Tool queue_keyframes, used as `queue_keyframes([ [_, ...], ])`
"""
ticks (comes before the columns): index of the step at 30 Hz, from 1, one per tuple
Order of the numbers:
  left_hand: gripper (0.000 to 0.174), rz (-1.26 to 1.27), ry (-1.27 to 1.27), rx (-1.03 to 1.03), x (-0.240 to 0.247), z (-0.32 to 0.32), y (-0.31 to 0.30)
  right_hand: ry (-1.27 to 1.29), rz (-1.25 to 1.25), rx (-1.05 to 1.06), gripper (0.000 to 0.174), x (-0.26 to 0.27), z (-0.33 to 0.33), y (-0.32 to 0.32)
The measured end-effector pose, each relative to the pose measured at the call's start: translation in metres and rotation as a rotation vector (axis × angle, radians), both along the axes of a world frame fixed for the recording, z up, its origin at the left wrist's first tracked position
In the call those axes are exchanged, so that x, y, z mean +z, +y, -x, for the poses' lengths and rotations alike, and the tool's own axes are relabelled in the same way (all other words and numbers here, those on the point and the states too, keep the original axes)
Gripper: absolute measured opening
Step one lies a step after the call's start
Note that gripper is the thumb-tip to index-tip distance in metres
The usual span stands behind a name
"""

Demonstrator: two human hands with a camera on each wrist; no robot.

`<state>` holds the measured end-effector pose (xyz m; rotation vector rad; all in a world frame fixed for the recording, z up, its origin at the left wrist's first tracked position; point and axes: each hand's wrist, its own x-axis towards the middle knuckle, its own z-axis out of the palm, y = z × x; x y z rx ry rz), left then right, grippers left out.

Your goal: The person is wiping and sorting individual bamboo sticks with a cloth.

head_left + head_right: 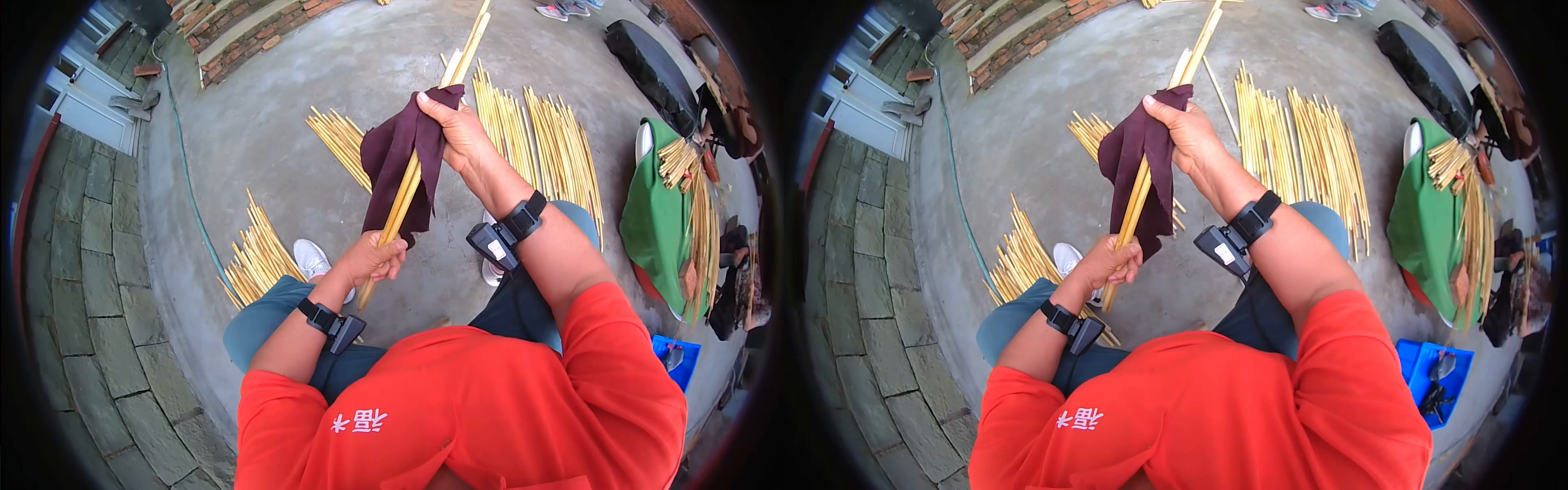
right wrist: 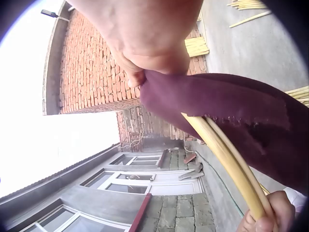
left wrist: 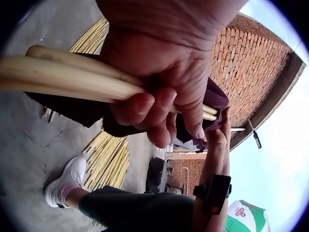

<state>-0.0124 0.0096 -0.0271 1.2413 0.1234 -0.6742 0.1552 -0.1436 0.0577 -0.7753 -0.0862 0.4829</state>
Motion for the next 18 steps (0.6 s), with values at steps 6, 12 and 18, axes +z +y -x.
queue_keyframes([
  [6,0.018,-0.333,-0.102,0.041,-0.006,0.000,0.000,-0.022,-0.043,-0.171,0.018,0.004,-0.015,-0.007],
  [12,0.020,-0.805,-0.490,0.392,-0.017,-0.009,-0.001,-0.010,0.016,-0.055,0.015,-0.022,0.024,0.027],
  [18,0.019,-0.142,-0.196,0.160,0.019,-0.014,-0.007,0.025,0.141,0.256,0.022,-0.028,0.060,0.040],
])
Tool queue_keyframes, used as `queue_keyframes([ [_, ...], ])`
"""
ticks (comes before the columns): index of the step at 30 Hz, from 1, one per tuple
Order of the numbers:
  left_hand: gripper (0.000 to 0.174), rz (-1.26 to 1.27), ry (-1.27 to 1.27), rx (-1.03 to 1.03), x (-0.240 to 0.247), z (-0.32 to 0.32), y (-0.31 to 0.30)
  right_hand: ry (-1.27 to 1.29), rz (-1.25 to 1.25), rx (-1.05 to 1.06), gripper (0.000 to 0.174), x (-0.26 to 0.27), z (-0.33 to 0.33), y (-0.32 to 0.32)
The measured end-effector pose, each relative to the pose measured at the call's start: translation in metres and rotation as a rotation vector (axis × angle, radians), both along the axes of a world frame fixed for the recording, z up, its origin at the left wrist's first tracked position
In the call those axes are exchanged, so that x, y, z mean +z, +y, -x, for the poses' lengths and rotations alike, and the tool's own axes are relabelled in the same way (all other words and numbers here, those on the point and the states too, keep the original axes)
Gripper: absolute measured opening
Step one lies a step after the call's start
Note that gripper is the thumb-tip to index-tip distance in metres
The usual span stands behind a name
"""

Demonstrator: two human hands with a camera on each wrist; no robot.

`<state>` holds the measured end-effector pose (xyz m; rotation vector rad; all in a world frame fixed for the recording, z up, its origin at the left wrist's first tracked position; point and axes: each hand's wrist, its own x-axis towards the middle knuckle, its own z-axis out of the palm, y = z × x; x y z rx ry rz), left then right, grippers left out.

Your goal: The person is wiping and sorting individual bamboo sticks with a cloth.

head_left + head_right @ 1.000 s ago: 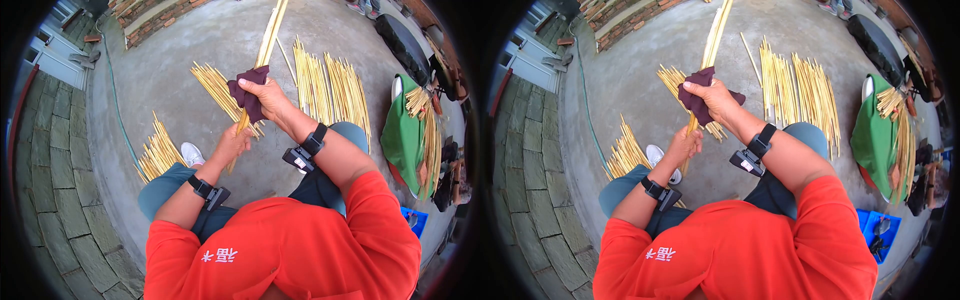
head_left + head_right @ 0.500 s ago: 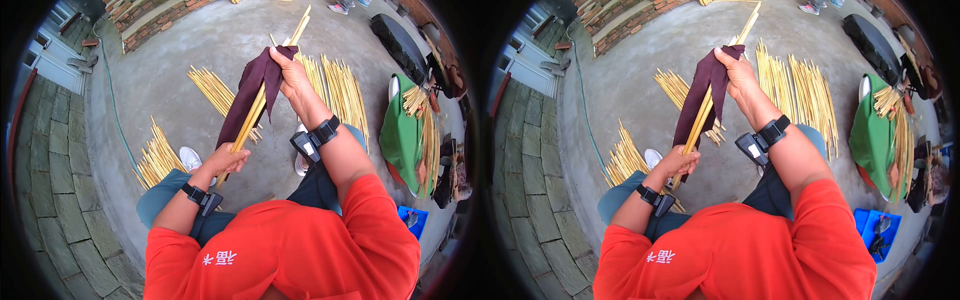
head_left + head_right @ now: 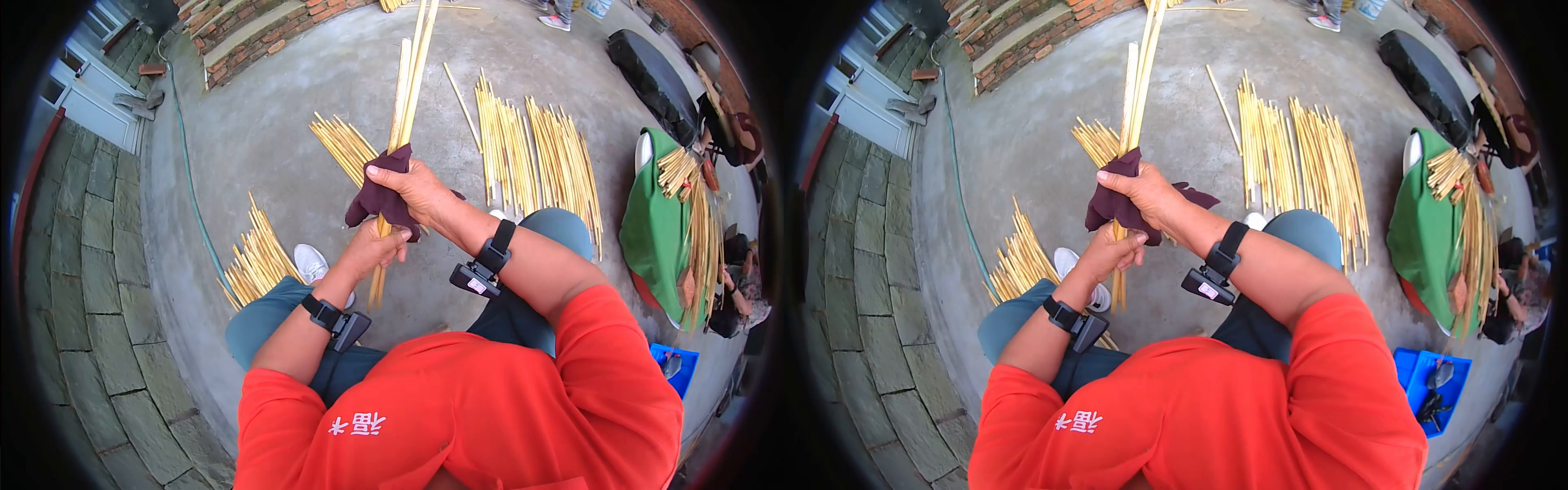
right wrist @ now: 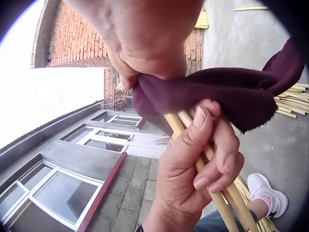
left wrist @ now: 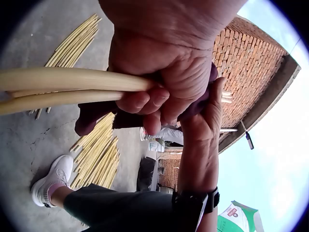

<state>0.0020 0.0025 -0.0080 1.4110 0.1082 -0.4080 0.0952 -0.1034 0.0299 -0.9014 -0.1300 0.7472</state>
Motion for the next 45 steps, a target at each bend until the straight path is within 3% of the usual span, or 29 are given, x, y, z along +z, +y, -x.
queue_keyframes([
  [7,0.019,0.073,0.107,-0.242,-0.025,0.013,0.005,-0.032,-0.199,-0.308,0.019,0.035,-0.056,-0.038],
  [9,0.017,0.144,0.164,-0.267,-0.024,0.010,0.010,-0.028,-0.203,-0.314,0.018,0.036,-0.049,-0.037],
  [11,0.019,0.166,0.140,-0.253,-0.016,0.007,0.010,-0.007,-0.179,-0.185,0.017,0.030,-0.035,-0.027],
  [15,0.027,0.107,-0.001,-0.140,-0.016,0.004,0.003,0.013,-0.102,-0.115,0.017,0.023,-0.018,-0.011],
  [17,0.032,0.058,-0.115,-0.064,-0.028,0.008,0.002,-0.109,-0.145,-0.188,0.018,0.028,-0.033,-0.015],
  [19,0.055,0.014,-0.035,0.079,-0.041,0.010,0.011,-0.154,-0.153,-0.312,0.018,0.042,-0.046,-0.023],
  [20,0.055,0.010,-0.052,0.075,-0.048,0.010,0.015,-0.158,-0.164,-0.354,0.018,0.046,-0.049,-0.026],
  [22,0.070,0.009,0.270,0.210,-0.059,0.011,0.021,-0.158,-0.169,-0.381,0.018,0.051,-0.045,-0.027],
  [23,0.070,0.009,0.257,0.210,-0.064,0.012,0.022,-0.151,-0.161,-0.365,0.018,0.052,-0.039,-0.025],
  [25,0.070,-0.184,0.513,0.078,-0.065,0.012,0.017,-0.241,-0.078,-0.395,0.017,0.039,-0.036,-0.017],
  [29,0.069,-0.317,0.519,0.169,-0.049,0.017,-0.001,-0.266,-0.091,-0.376,0.017,0.047,-0.042,-0.020],
  [32,0.068,-0.226,0.453,0.230,-0.067,0.020,0.008,-0.237,-0.164,-0.381,0.018,0.056,-0.039,-0.023],
  [33,0.064,-0.090,0.463,0.282,-0.072,0.019,0.010,-0.203,-0.199,-0.349,0.018,0.057,-0.036,-0.024],
  [34,0.061,0.046,0.472,0.331,-0.078,0.017,0.013,-0.202,-0.155,-0.322,0.019,0.053,-0.035,-0.023],
  [39,0.057,0.192,0.461,0.324,-0.078,0.013,0.012,-0.292,-0.050,-0.290,0.017,0.021,-0.028,-0.002],
  [45,0.040,0.365,0.321,0.306,-0.068,0.002,0.005,-0.280,0.085,-0.026,0.021,-0.014,0.007,0.010],
])
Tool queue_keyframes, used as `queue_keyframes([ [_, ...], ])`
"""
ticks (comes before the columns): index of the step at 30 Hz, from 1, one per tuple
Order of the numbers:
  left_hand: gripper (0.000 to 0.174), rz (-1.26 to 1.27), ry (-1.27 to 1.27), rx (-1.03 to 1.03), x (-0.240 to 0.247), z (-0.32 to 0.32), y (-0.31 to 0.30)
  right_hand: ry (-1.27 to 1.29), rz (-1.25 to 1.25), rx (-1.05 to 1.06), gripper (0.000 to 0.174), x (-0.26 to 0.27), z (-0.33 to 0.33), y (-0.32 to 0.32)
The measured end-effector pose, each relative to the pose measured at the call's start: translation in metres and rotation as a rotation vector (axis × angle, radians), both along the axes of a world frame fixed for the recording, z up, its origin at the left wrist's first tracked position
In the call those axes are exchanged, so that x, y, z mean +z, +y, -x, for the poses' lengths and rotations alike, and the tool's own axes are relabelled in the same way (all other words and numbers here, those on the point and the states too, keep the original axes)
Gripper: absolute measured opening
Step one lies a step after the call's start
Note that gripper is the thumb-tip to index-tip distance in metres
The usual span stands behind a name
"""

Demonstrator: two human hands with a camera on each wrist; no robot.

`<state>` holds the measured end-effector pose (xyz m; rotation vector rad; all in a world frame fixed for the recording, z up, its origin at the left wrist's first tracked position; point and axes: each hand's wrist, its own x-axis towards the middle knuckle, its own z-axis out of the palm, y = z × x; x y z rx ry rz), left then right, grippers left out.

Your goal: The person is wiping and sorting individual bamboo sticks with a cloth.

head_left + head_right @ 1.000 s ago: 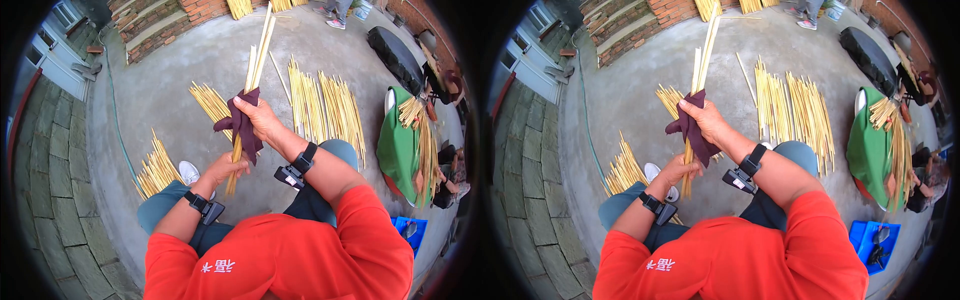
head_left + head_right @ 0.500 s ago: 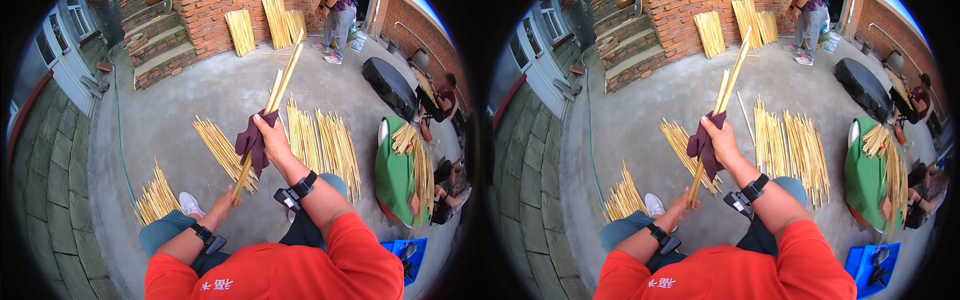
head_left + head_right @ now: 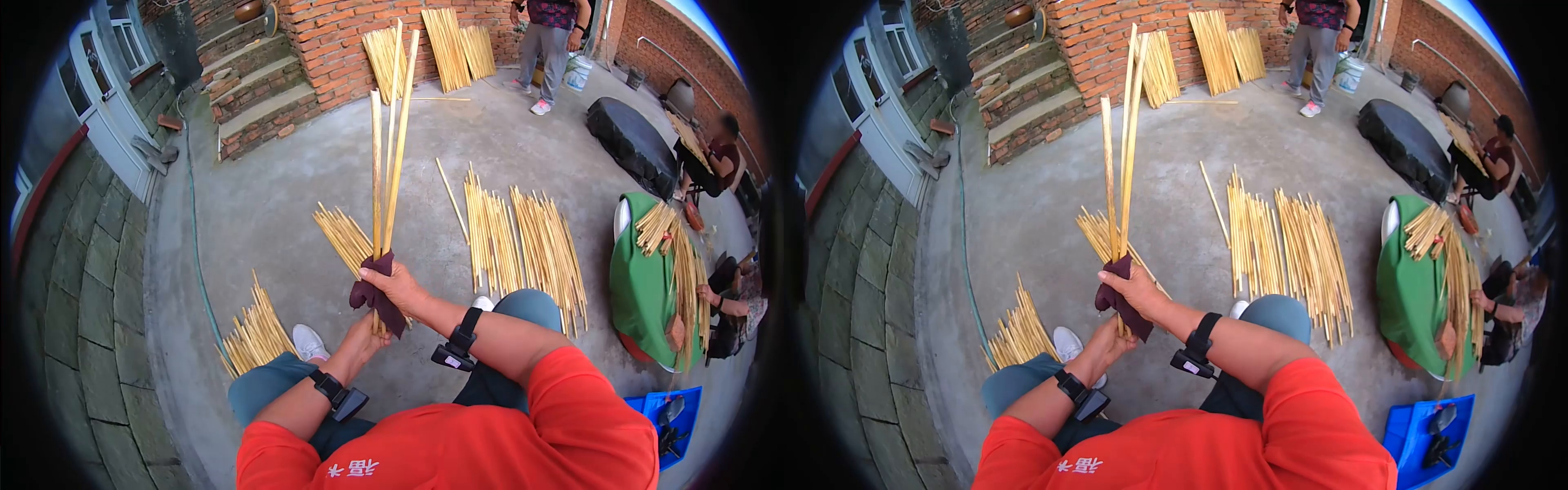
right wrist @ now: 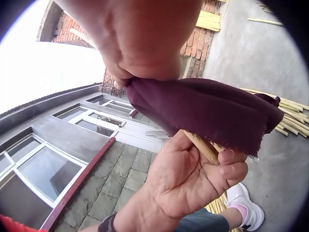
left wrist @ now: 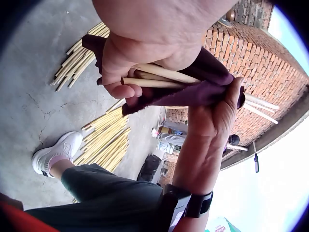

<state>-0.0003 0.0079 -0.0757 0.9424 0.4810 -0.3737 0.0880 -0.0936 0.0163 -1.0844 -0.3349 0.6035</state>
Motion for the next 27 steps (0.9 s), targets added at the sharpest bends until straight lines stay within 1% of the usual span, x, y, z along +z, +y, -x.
queue_keyframes([
  [1,0.034,0.037,-0.037,-0.046,-0.001,-0.001,-0.002,-0.092,0.059,-0.017,0.021,-0.008,-0.002,0.000],
  [2,0.034,0.037,-0.033,-0.045,-0.002,0.001,-0.003,-0.184,0.119,-0.033,0.021,-0.015,-0.002,0.002],
  [4,0.026,-0.418,-0.078,-0.103,0.024,0.002,-0.012,-0.159,0.164,-0.045,0.022,-0.008,-0.008,-0.001],
  [5,0.026,-0.419,-0.078,-0.104,0.015,0.000,-0.006,-0.227,0.169,-0.099,0.023,-0.007,-0.013,-0.002],
  [6,0.021,-0.703,-0.219,-0.033,-0.001,-0.003,0.004,-0.294,0.174,-0.154,0.024,-0.007,-0.018,-0.004],
  [7,0.016,-0.985,-0.361,0.041,0.000,-0.004,0.009,-0.387,0.229,-0.202,0.026,-0.007,-0.023,-0.005],
  [8,0.016,-0.984,-0.361,0.039,0.000,-0.003,0.012,-0.386,0.230,-0.204,0.026,-0.008,-0.025,-0.009],
  [10,0.011,-1.131,-0.504,0.133,0.046,0.002,0.010,-0.651,0.495,-0.188,0.029,-0.011,-0.029,-0.015],
  [11,0.011,-1.327,-0.630,0.137,0.073,0.007,0.004,-0.783,0.581,-0.169,0.029,-0.017,-0.031,-0.016],
  [12,0.011,-1.328,-0.630,0.136,0.084,0.009,0.002,-0.782,0.580,-0.169,0.029,-0.018,-0.030,-0.018],
  [14,0.020,-1.600,-1.126,0.185,0.100,0.013,0.001,-1.049,0.802,-0.127,0.029,-0.019,-0.028,-0.020],
  [15,0.020,-1.601,-1.123,0.187,0.109,0.017,0.000,-1.130,0.857,-0.106,0.026,-0.024,-0.028,-0.019],
  [16,0.024,-1.738,-1.200,0.197,0.118,0.019,-0.001,-1.131,0.856,-0.105,0.026,-0.025,-0.026,-0.020],
  [17,0.029,-1.876,-1.281,0.206,0.128,0.020,-0.003,-1.216,0.902,-0.036,0.024,-0.024,-0.024,-0.021],
  [18,0.029,-1.875,-1.287,0.206,0.140,0.021,-0.004,-1.299,0.948,0.030,0.021,-0.022,-0.023,-0.023],
  [19,0.033,-2.025,-1.212,0.153,0.153,0.021,-0.005,-1.391,0.921,0.072,0.016,-0.019,-0.020,-0.025],
  [20,0.037,-2.172,-1.129,0.097,0.160,0.019,-0.003,-1.388,0.923,0.067,0.016,-0.017,-0.016,-0.026],
  [21,0.033,-2.257,-1.032,0.003,0.157,0.013,0.005,-1.453,0.874,0.101,0.014,-0.016,-0.012,-0.025],
  [22,0.033,-2.256,-1.036,0.000,0.151,0.011,0.015,-1.518,0.824,0.137,0.013,-0.011,-0.008,-0.024],
  [23,0.030,-2.218,-0.779,-0.212,0.144,0.009,0.024,-1.518,0.871,0.189,0.011,-0.005,-0.005,-0.025],
  [24,0.027,-2.152,-0.522,-0.410,0.136,0.007,0.034,-1.515,0.871,0.188,0.011,-0.002,-0.005,-0.026],
  [25,0.027,-2.173,-0.584,-0.433,0.128,0.006,0.041,-1.531,0.855,0.221,0.010,0.001,-0.007,-0.027],
  [26,0.027,-2.178,-0.584,-0.444,0.122,0.009,0.045,-1.544,0.836,0.251,0.009,0.003,-0.008,-0.027],
  [27,0.028,-2.149,-0.616,-0.477,0.123,0.012,0.045,-1.535,0.831,0.242,0.009,0.003,-0.007,-0.027],
])
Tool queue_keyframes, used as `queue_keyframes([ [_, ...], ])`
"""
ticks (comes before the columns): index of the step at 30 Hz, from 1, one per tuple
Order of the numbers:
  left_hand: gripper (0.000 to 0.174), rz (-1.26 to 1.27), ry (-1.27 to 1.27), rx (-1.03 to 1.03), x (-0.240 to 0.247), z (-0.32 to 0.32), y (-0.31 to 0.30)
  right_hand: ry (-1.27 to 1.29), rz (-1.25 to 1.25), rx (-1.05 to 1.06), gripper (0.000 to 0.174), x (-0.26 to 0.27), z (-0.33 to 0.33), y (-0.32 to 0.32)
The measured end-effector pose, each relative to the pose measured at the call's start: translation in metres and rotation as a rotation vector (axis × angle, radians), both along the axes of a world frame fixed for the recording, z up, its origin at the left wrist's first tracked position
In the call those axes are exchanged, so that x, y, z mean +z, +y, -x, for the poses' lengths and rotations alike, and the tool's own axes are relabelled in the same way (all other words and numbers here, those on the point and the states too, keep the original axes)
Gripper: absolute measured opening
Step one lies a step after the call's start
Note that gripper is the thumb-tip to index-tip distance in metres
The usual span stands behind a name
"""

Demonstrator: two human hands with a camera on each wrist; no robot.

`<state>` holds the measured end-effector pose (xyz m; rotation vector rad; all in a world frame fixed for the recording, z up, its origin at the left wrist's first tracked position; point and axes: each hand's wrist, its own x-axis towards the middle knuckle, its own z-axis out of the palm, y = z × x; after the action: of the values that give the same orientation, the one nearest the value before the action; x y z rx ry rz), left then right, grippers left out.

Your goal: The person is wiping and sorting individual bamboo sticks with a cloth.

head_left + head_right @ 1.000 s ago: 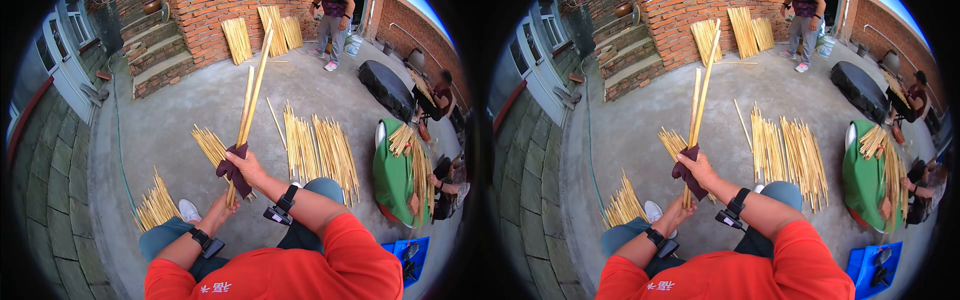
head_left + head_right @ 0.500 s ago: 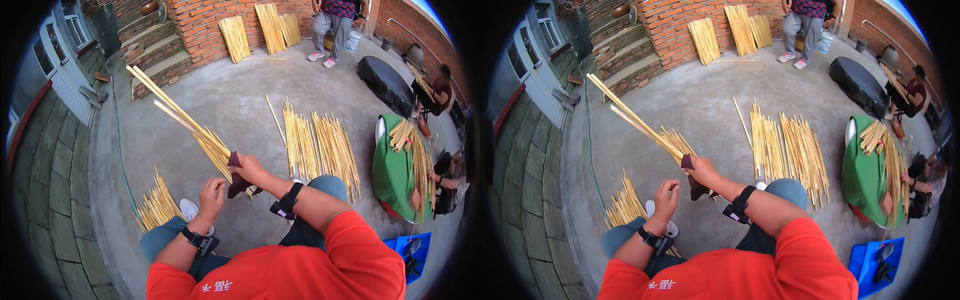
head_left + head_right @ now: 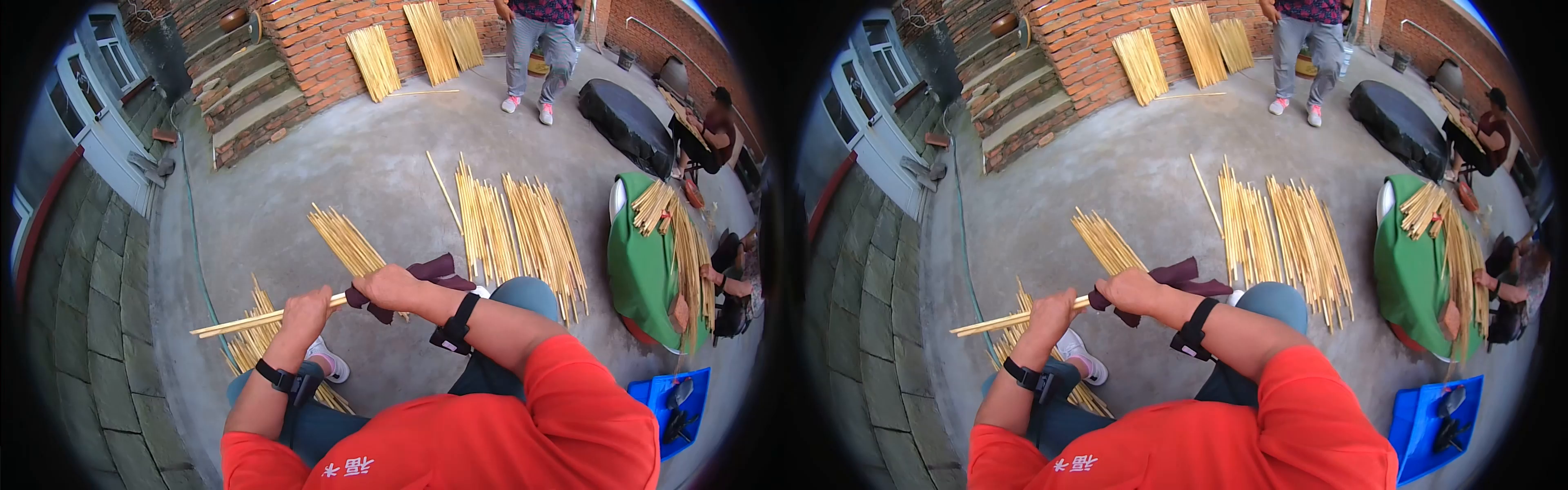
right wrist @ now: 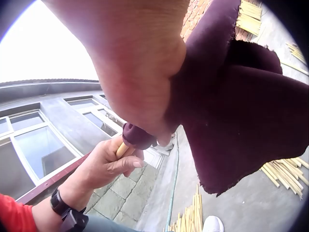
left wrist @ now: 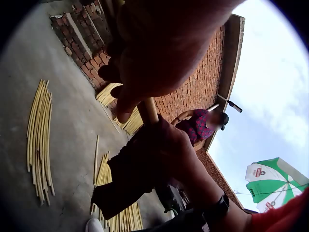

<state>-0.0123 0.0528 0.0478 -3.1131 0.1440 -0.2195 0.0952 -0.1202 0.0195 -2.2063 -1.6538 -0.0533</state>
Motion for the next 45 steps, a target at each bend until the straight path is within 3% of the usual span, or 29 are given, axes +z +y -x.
queue_keyframes([
  [5,0.031,-0.079,0.132,0.042,0.034,0.012,0.015,-0.075,-0.020,-0.012,0.010,0.012,-0.006,-0.005],
  [11,0.032,-0.090,-0.053,0.164,0.027,0.030,0.085,-0.124,-0.089,-0.133,0.008,0.017,-0.035,-0.017],
  [13,0.034,-0.071,-0.087,0.223,0.015,0.037,0.110,0.083,-0.144,-0.407,0.015,0.014,-0.053,-0.023],
  [14,0.035,-0.017,-0.113,0.390,0.009,0.040,0.121,0.083,-0.144,-0.406,0.015,0.013,-0.060,-0.024],
  [16,0.035,0.194,-0.192,0.608,0.017,0.040,0.116,0.411,-0.576,-0.573,0.018,0.017,-0.067,-0.023],
  [17,0.035,0.196,-0.192,0.615,0.017,0.035,0.109,0.412,-0.572,-0.567,0.018,0.017,-0.065,-0.021],
  [19,0.034,0.348,-0.143,0.570,0.024,0.028,0.093,1.106,-0.746,-0.546,0.022,0.028,-0.050,-0.018],
  [20,0.035,0.347,-0.173,0.492,0.011,0.023,0.098,1.196,-0.730,-0.523,0.022,0.027,-0.046,-0.012],
  [23,0.036,0.237,-0.071,0.470,0.009,0.019,0.097,1.166,-0.684,-0.448,0.027,0.006,-0.043,0.005],
  [27,0.039,0.325,-0.034,0.499,0.009,0.021,0.095,1.258,-0.570,-0.391,0.026,0.020,-0.031,0.004],
  [34,0.040,0.275,0.098,0.441,-0.005,0.025,0.098,1.337,-0.670,-0.356,0.029,0.018,-0.028,0.006],
  [37,0.041,0.311,0.070,0.449,-0.001,0.025,0.095,1.432,-0.718,-0.328,0.030,0.021,-0.027,0.006],
  [39,0.042,0.537,0.122,0.502,0.011,0.022,0.088,1.488,-0.704,-0.345,0.032,0.024,-0.024,0.005],
  [40,0.042,0.535,0.117,0.499,0.017,0.018,0.083,1.483,-0.707,-0.341,0.032,0.025,-0.024,0.005],
  [42,0.041,0.604,0.135,0.361,0.027,0.009,0.071,1.555,-0.558,-0.289,0.035,0.024,-0.019,0.007],
  [45,0.039,0.387,0.218,0.191,0.039,-0.014,0.038,1.625,-0.695,-0.177,0.038,0.017,-0.006,0.019],
])
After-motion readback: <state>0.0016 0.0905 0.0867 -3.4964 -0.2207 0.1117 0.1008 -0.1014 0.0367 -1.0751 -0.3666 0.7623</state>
